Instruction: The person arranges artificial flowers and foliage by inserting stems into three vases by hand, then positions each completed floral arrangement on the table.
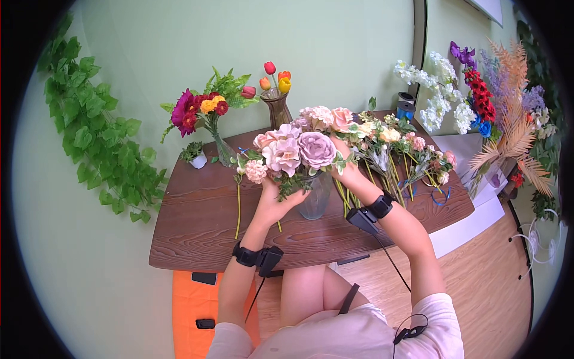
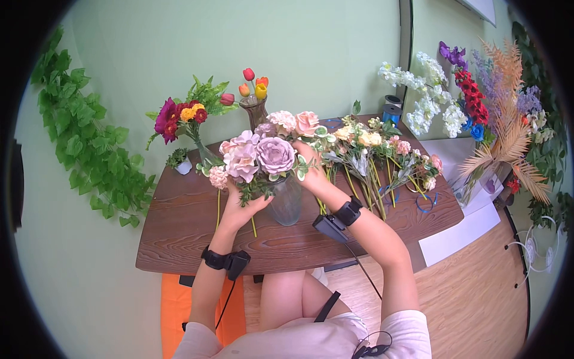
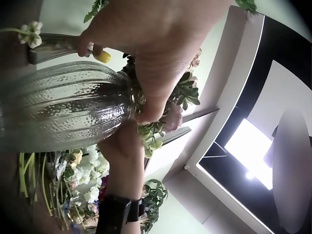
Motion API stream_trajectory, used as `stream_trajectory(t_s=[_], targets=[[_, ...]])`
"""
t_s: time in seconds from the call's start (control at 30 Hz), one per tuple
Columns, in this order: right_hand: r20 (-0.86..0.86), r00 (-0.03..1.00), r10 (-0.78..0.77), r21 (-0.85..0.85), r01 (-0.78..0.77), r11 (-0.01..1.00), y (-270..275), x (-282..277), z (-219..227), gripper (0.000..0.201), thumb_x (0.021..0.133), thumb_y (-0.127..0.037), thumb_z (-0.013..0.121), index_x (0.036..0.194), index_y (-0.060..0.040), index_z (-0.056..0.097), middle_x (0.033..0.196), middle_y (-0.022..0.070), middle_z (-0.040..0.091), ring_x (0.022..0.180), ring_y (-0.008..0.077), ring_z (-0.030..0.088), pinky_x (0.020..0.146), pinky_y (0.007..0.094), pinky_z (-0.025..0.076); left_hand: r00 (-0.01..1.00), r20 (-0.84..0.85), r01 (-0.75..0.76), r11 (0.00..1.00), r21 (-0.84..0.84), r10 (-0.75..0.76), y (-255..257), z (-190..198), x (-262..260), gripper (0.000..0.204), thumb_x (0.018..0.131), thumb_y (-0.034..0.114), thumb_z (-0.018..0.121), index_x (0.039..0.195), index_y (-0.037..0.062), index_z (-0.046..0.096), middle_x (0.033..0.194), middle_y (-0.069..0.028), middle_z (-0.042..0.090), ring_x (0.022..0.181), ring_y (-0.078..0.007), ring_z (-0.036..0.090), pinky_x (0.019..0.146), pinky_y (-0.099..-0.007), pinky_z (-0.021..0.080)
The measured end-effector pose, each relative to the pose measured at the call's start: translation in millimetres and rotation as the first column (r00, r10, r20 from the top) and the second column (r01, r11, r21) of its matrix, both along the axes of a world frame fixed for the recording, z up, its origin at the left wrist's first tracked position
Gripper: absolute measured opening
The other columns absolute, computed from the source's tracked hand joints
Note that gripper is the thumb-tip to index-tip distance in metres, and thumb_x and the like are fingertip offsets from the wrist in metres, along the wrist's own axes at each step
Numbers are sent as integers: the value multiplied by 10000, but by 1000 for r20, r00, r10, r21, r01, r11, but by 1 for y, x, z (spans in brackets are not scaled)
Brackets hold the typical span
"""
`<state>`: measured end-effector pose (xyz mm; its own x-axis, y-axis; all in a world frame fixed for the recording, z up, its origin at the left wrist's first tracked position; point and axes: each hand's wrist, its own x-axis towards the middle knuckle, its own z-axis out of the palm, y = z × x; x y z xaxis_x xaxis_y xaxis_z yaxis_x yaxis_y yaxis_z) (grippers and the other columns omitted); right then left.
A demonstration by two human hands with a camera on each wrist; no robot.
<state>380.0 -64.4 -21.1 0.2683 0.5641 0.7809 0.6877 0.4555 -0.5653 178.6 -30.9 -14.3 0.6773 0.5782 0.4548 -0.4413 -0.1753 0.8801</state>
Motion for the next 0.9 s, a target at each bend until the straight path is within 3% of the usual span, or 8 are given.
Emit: stream_trajectory(t_s=[0.03,0.2,0.33,0.4,0.6,0.73,0.8,0.9], targets=[[0,1000,-9,-29,9,1000,3,0,-1,282,721,-152,622,934,29,586,873,210,605,847,337,601,722,361,463,980,47,-198,934,299,192,-3,9,2,452,723,51,693,1094,-66,464,1035,-103,566,968,-145,539,831,-293,451],[19,996,82,-7,-82,997,7,0,4,289,715,-104,630,962,37,575,896,201,609,841,334,600,749,365,467,962,-31,-224,848,480,271,-3,25,4,328,697,119,722,966,-24,602,913,-83,641,928,-183,576,905,-352,396],[127,989,77,-16,-75,997,-2,-5,18,299,729,-125,638,986,16,583,936,172,621,866,313,605,751,355,476,846,-25,-313,533,786,533,-1,32,13,500,704,307,702,1104,38,570,1192,-175,504,1206,-356,312,1024,-486,177],[110,994,27,20,-29,999,-5,-8,21,288,722,-161,649,961,-8,601,890,162,631,825,305,612,718,367,482,735,296,-576,332,747,610,-8,39,21,616,663,355,721,1167,58,529,1282,-187,397,1232,-396,210,1000,-516,192],[126,991,-54,-75,64,995,5,5,11,277,701,-191,661,910,-14,613,816,177,627,789,325,614,673,380,477,783,232,-526,417,741,577,16,28,24,577,657,259,735,1141,17,534,1240,-197,421,1147,-371,367,968,-434,293],[93,976,196,-148,-181,972,13,22,1,297,714,-134,632,958,27,581,864,198,607,832,327,600,722,352,464,717,365,-636,345,690,594,29,14,26,426,674,136,708,1062,12,585,1141,-164,497,1142,-336,385,973,-426,295],[63,989,134,-215,-118,970,14,26,-6,335,717,-123,624,994,52,552,873,188,597,813,295,594,731,343,462,742,308,-653,540,531,595,33,8,30,398,666,98,680,1045,18,590,1128,-142,512,1120,-323,405,971,-411,296],[-117,939,324,-239,-343,909,-22,10,24,436,780,-200,622,1106,68,513,969,159,605,866,211,578,762,316,458,745,275,-647,557,521,608,29,15,29,353,649,51,648,996,21,594,1119,-126,505,1083,-281,425,952,-382,313]])
